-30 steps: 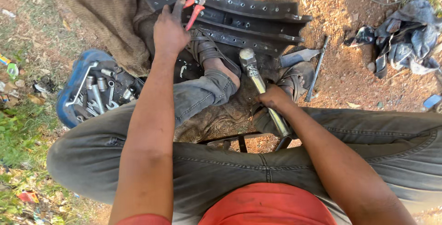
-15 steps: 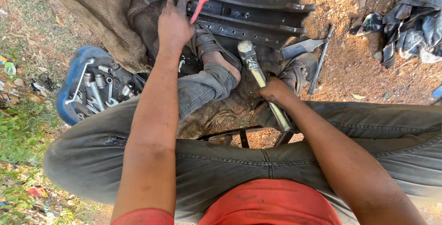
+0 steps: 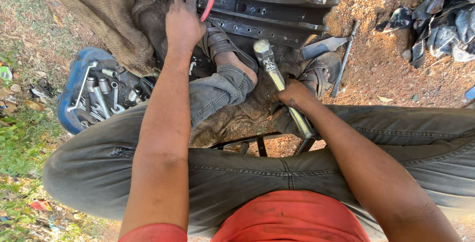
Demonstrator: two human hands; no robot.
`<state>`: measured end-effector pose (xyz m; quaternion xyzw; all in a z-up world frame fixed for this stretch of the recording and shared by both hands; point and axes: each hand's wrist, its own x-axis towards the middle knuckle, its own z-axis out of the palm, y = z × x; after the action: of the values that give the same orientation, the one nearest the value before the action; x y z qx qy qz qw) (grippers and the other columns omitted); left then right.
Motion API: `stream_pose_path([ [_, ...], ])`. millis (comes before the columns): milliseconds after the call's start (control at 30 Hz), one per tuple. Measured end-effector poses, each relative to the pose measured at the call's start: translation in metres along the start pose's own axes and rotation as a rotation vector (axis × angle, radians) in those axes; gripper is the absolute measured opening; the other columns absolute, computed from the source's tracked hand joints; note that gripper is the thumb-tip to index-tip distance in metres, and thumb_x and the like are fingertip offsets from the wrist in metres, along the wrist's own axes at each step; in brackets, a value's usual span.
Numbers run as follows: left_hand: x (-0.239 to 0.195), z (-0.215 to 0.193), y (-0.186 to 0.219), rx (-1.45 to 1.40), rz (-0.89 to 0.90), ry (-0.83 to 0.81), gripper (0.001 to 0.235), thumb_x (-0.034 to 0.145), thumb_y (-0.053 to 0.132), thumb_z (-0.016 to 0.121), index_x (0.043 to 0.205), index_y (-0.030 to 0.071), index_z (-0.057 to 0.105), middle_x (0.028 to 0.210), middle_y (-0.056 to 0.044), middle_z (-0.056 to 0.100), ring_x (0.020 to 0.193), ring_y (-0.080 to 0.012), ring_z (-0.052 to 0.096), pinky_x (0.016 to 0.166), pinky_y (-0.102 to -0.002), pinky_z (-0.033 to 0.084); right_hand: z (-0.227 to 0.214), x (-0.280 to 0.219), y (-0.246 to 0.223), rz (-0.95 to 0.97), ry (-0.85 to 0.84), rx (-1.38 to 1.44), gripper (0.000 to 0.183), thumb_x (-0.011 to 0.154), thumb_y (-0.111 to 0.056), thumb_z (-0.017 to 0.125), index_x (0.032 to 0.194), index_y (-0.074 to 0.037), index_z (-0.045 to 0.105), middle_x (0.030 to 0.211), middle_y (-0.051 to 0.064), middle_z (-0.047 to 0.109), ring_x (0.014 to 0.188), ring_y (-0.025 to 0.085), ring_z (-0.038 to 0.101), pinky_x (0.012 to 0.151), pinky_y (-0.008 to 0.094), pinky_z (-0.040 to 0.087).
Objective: The person sits on the ground outdoors and uses a hammer and pliers to work on curved metal parts. They repeatedly strike the metal pieces with the hammer while holding them with pliers, occasionally adjusting the position of the parts on a burlap sack.
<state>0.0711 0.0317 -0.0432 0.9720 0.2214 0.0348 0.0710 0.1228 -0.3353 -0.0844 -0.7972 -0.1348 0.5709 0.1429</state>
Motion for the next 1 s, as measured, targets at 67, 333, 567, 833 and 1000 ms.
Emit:
stream_pose_path([
  [67,0.0,0.0,-0.001,0.006,0.01,0.011,0.08,0.069,0.005,0.078,0.145,0.011,0.054,0.109,-0.019,0.06,0.098,-0.0402,0.066,0.083,-0.048,0.057,0.001,0.0,0.002,-0.012,0.008,0.008,0.059,0.073,-0.034,0.08,0.111,0.01,0.07,0.101,0.029,0.074,0.089,0.037,0.074,0.082,0.043,0.057],
  [333,-0.002,-0.008,0.002,-0.011,-0.002,-0.011,0.082,0.068,0.005,0.079,0.146,0.012,0.054,0.108,-0.019,0.06,0.099,-0.0403,0.065,0.083,-0.047,0.056,0.001,0.001,0.004,-0.023,0.023,0.033,0.062,0.072,-0.032,0.08,0.115,0.01,0.068,0.101,0.028,0.074,0.091,0.038,0.074,0.083,0.044,0.057],
  [567,-0.001,-0.008,0.001,-0.005,-0.009,-0.023,0.082,0.068,0.006,0.08,0.146,0.011,0.053,0.109,-0.019,0.06,0.1,-0.0394,0.066,0.085,-0.047,0.056,0.001,0.001,0.005,-0.038,0.022,0.021,0.061,0.072,-0.033,0.08,0.115,0.01,0.068,0.102,0.028,0.074,0.091,0.038,0.073,0.084,0.044,0.056],
  [833,-0.004,-0.005,-0.002,0.011,-0.008,-0.021,0.084,0.067,0.007,0.08,0.146,0.012,0.053,0.114,-0.021,0.061,0.104,-0.0393,0.066,0.087,-0.045,0.057,-0.004,-0.006,-0.004,0.058,-0.03,0.045,0.064,0.075,-0.033,0.08,0.122,0.009,0.064,0.106,0.027,0.074,0.094,0.036,0.074,0.086,0.044,0.056],
  [1000,-0.003,-0.003,-0.005,0.007,0.012,0.001,0.083,0.068,0.007,0.08,0.146,0.012,0.054,0.113,-0.02,0.061,0.102,-0.0391,0.067,0.085,-0.045,0.057,-0.004,-0.004,-0.003,0.021,-0.015,0.006,0.063,0.076,-0.033,0.08,0.121,0.009,0.066,0.106,0.027,0.073,0.093,0.036,0.073,0.085,0.043,0.056],
])
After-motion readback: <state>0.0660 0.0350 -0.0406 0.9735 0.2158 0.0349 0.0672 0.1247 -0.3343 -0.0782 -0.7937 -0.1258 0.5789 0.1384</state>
